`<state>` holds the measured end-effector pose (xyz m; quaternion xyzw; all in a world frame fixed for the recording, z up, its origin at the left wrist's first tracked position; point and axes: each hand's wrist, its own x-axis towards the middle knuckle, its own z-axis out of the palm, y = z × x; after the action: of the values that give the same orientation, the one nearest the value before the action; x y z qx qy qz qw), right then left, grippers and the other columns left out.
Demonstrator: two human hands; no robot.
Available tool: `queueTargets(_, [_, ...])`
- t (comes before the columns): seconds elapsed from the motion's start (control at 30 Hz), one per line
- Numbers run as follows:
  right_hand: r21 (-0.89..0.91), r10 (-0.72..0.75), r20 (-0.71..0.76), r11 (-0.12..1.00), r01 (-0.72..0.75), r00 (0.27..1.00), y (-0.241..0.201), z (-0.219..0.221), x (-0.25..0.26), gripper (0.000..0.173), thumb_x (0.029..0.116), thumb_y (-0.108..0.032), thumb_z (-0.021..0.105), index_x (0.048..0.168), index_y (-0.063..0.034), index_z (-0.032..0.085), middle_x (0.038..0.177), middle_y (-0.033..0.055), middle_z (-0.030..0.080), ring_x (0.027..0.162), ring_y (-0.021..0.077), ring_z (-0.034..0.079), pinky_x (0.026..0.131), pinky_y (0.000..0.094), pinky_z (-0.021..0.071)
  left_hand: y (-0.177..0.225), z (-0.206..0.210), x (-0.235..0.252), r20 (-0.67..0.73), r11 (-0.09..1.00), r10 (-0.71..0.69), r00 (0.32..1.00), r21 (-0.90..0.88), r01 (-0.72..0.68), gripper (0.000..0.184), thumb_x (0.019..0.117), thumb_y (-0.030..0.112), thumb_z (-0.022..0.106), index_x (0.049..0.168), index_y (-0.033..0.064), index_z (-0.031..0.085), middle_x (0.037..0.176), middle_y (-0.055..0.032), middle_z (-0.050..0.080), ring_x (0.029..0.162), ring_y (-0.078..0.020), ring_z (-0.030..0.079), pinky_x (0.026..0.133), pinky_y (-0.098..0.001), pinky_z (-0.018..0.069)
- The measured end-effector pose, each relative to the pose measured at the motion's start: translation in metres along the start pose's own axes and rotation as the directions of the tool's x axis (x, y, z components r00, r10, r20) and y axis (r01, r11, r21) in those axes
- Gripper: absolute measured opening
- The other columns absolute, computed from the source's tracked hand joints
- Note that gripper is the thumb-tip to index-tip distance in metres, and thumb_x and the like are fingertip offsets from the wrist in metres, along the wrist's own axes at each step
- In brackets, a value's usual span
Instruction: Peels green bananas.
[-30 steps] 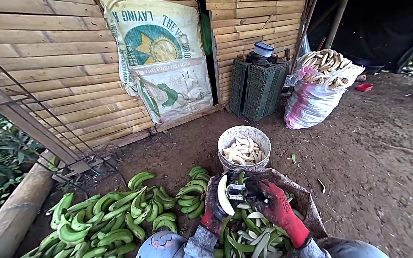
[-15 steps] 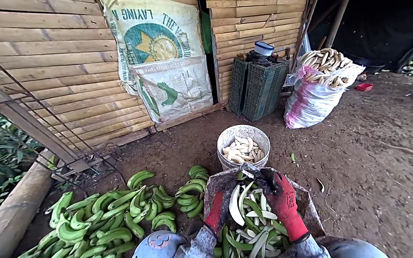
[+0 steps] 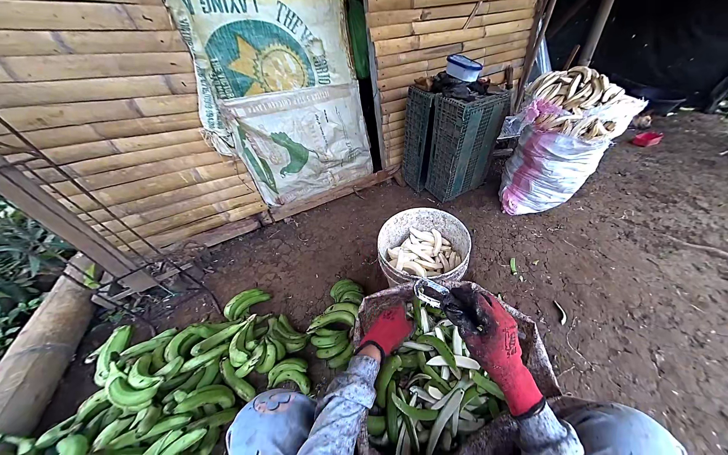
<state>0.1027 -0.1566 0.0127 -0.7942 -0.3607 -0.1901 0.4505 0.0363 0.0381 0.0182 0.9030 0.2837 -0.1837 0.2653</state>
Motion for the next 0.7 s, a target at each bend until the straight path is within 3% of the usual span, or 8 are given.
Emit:
queueTargets(0.07, [0.004,-0.002,0.020,1.000,0.002,1.000,-0.001,0.001,-0.002,0.038,0.0943,-0.038,0.065,0.117,-0.0091,0.076,0.106,0.0135,0.075,0.096,0.0292,0.073,0.082,0.0457,0.0596,-0.028,0.045,0.004,0.220,0.975,-0.156,0.963,0.189,0.115,0.052,0.1037,0.030,0.055,0.142,-0.0045,0.050,0.146,-0.0271,0.051,0.138,-0.0415,0.048,0.110,-0.0635,0.0385])
queueTargets(0.2, [-0.020,-0.013,0.079,1.000,0.015,0.997,-0.004,0.005,-0.003,0.038,0.0930,-0.036,0.066,0.116,-0.0081,0.076,0.106,0.0148,0.075,0.096,0.0320,0.073,0.080,0.0480,0.0596,-0.057,0.081,0.016,0.218,0.953,-0.240,0.946,0.236,0.188,0.058,0.0993,0.027,0.062,0.144,-0.0061,0.047,0.148,-0.0269,0.049,0.139,-0.0408,0.047,0.111,-0.0605,0.0392])
queueTargets(0.3, [-0.013,0.005,0.080,1.000,-0.004,0.997,-0.003,0.003,0.000,0.038,0.0927,-0.035,0.066,0.117,-0.0080,0.076,0.106,0.0146,0.075,0.097,0.0312,0.073,0.082,0.0480,0.0595,-0.057,0.054,0.008,0.107,0.981,-0.192,0.976,0.002,0.193,0.061,0.1017,0.039,0.060,0.144,-0.0043,0.048,0.146,-0.0264,0.051,0.140,-0.0376,0.047,0.115,-0.0563,0.0361])
queueTargets(0.37, [0.026,0.026,0.050,0.999,-0.027,0.998,-0.001,0.003,0.001,0.037,0.0928,-0.034,0.067,0.118,-0.0084,0.075,0.106,0.0137,0.075,0.097,0.0288,0.073,0.083,0.0467,0.0594,-0.054,0.032,-0.001,-0.047,0.920,-0.122,0.991,-0.380,0.095,0.060,0.1007,0.037,0.064,0.143,-0.0030,0.049,0.135,-0.0233,0.060,0.125,-0.0311,0.060,0.108,-0.0487,0.0461])
queueTargets(0.43, [0.077,0.057,0.013,0.995,-0.057,0.998,0.001,0.004,0.003,0.036,0.0933,-0.035,0.067,0.118,-0.0094,0.076,0.106,0.0106,0.075,0.096,0.0240,0.073,0.085,0.0431,0.0594,-0.046,0.014,-0.012,-0.244,0.564,0.012,0.970,-0.799,-0.208,0.043,0.1024,0.023,0.063,0.135,-0.0019,0.050,0.102,-0.0193,0.071,0.081,-0.0271,0.074,0.073,-0.0421,0.0640])
queueTargets(0.53, [0.157,0.095,-0.005,0.983,-0.093,0.995,-0.002,0.003,0.005,0.036,0.0950,-0.037,0.066,0.119,-0.0106,0.075,0.106,0.0066,0.075,0.097,0.0166,0.072,0.087,0.0377,0.0589,-0.037,-0.015,-0.029,-0.513,-0.153,0.320,0.796,-0.858,-0.491,0.043,0.1048,0.027,0.050,0.136,-0.0011,0.046,0.117,-0.0232,0.067,0.097,-0.0349,0.072,0.088,-0.0507,0.0613])
queueTargets(0.63, [0.200,0.083,-0.015,0.977,-0.079,0.996,-0.005,0.004,0.006,0.037,0.0965,-0.040,0.065,0.117,-0.0111,0.075,0.104,0.0039,0.075,0.094,0.0118,0.071,0.086,0.0324,0.0585,-0.026,-0.046,-0.048,-0.670,-0.340,0.422,0.612,-0.742,-0.578,0.074,0.0923,0.071,0.052,0.123,0.0057,0.068,0.125,-0.0204,0.068,0.110,-0.0346,0.069,0.096,-0.0502,0.0568])
queueTargets(0.7, [0.215,0.067,-0.017,0.975,-0.061,0.998,-0.007,0.006,0.006,0.036,0.0963,-0.040,0.065,0.116,-0.0114,0.076,0.104,0.0030,0.075,0.094,0.0100,0.071,0.086,0.0306,0.0588,-0.020,-0.056,-0.063,-0.708,-0.250,0.324,0.627,-0.703,-0.666,0.047,0.1079,0.041,0.040,0.122,0.0021,0.062,0.114,-0.0177,0.070,0.099,-0.0284,0.072,0.087,-0.0434,0.0615])
